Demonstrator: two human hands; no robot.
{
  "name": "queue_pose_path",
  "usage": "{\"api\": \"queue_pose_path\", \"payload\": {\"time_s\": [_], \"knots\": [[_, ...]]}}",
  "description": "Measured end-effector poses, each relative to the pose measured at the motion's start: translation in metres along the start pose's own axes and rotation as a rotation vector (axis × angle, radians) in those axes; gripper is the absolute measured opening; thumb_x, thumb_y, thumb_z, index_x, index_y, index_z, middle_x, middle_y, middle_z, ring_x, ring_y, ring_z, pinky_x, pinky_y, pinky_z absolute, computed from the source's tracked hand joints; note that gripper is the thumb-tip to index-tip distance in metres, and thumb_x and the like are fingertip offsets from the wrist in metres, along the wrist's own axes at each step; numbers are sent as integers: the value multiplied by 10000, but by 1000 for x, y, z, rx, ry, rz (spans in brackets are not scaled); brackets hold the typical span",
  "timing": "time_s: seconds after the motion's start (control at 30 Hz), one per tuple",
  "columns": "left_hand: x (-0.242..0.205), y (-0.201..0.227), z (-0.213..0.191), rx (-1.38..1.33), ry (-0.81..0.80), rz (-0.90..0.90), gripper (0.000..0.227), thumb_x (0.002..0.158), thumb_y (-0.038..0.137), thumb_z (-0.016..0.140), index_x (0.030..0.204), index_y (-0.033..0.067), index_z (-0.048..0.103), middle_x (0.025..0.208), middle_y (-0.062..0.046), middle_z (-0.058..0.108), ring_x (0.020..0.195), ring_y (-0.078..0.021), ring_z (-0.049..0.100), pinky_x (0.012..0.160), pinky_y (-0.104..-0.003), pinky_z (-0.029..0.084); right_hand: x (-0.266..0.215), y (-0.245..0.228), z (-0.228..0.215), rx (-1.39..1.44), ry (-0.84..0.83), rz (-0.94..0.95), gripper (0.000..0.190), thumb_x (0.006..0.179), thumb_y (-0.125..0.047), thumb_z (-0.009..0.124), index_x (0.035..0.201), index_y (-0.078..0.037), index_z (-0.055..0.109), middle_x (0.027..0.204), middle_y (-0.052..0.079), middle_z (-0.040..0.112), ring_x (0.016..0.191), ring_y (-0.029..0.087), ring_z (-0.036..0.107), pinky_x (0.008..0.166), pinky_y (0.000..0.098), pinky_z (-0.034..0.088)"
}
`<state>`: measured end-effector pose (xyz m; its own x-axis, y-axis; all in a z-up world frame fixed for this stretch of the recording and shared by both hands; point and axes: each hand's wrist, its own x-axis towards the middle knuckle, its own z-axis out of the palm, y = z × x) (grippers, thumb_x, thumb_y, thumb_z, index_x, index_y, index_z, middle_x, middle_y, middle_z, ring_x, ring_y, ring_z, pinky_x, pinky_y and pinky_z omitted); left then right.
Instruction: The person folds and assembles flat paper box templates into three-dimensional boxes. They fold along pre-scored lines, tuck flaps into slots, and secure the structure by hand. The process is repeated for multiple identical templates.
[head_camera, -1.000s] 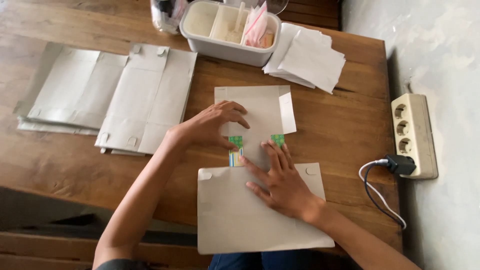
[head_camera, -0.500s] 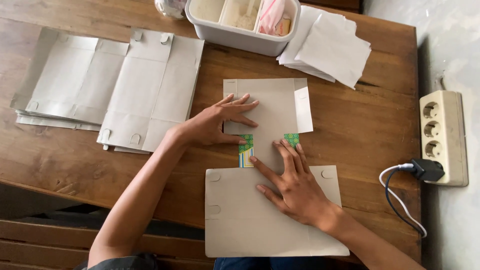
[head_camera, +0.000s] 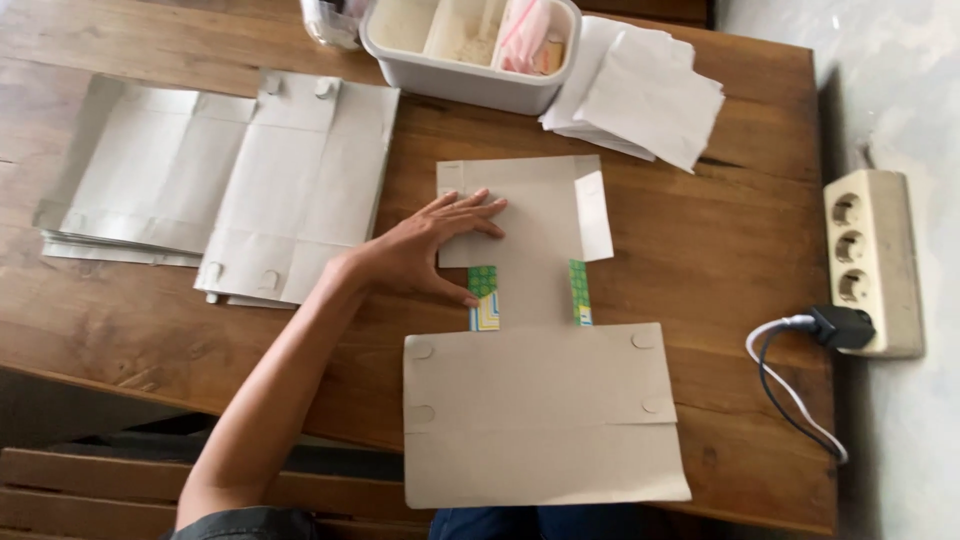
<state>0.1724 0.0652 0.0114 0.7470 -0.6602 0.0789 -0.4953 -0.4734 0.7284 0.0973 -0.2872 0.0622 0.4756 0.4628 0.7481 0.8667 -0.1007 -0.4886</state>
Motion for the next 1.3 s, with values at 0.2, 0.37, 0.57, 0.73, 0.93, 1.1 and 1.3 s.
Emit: {"api": "queue_pose_path", "payload": {"time_s": [0.2, 0.37, 0.57, 0.73, 0.93, 1.1, 1.3], "knots": [[0, 6, 0, 4, -5, -30, 888, 654, 574, 899, 1364, 140, 590, 1592, -181, 421, 1517, -385, 266, 1239, -582, 100, -15, 8, -18, -143, 189, -220, 65, 857, -201, 534, 808, -197, 491, 793, 1, 476, 780, 231, 480, 848, 542, 275], [0, 9, -1, -7, -21, -35, 892, 665, 565, 897, 1373, 125, 580, 1596, -207, 405, 1522, -395, 249, 1237, -584, 78, -23, 11, -21, -245, 359, -397, 192, 884, -218, 432, 702, -224, 372, 669, -29, 359, 644, 209, 378, 729, 516, 234], [-1, 8, 1, 24, -28, -43, 977, 618, 611, 906, 1387, 114, 563, 1612, -199, 382, 1534, -373, 233, 1244, -558, 54, -27, 12, -23, -360, 554, -604, 352, 915, -233, 310, 572, -252, 231, 519, -60, 218, 480, 187, 257, 585, 488, 184], [0, 5, 5, 90, -93, -29, 1015, 681, 543, 865, 1498, 135, 420, 1684, -85, 205, 1574, -266, 43, 1259, -478, -35, 69, -40, 17, -8, -328, 283, 176, 910, -111, 706, 1085, -105, 698, 950, 1, 762, 703, 144, 641, 706, 268, 523], [0, 3, 5, 82, -50, -25, 959, 709, 668, 811, 1449, 140, 506, 1653, -169, 308, 1556, -343, 147, 1245, -557, 11, 20, 45, 106, -304, -486, 92, 207, 928, -185, 682, 1093, -61, 688, 1100, 115, 636, 1127, 323, 642, 944, 455, 516], [-1, -4, 3, 50, -62, -12, 853, 797, 607, 766, 1457, 133, 507, 1659, -165, 293, 1554, -350, 134, 1236, -571, 4, 34, 33, 94, -110, -265, 200, 79, 933, -191, 706, 969, -124, 724, 1059, 37, 696, 1066, 265, 693, 916, 391, 519], [-1, -3, -2, 0, -89, -29, 625, 894, 347, 747, 1442, 140, 530, 1666, -165, 272, 1547, -366, 135, 1233, -572, -2, 95, -58, 27, 725, -148, 327, 205, 897, -248, 722, 793, -74, 752, 772, 97, 734, 727, 256, 732, 675, 353, 595]]}}
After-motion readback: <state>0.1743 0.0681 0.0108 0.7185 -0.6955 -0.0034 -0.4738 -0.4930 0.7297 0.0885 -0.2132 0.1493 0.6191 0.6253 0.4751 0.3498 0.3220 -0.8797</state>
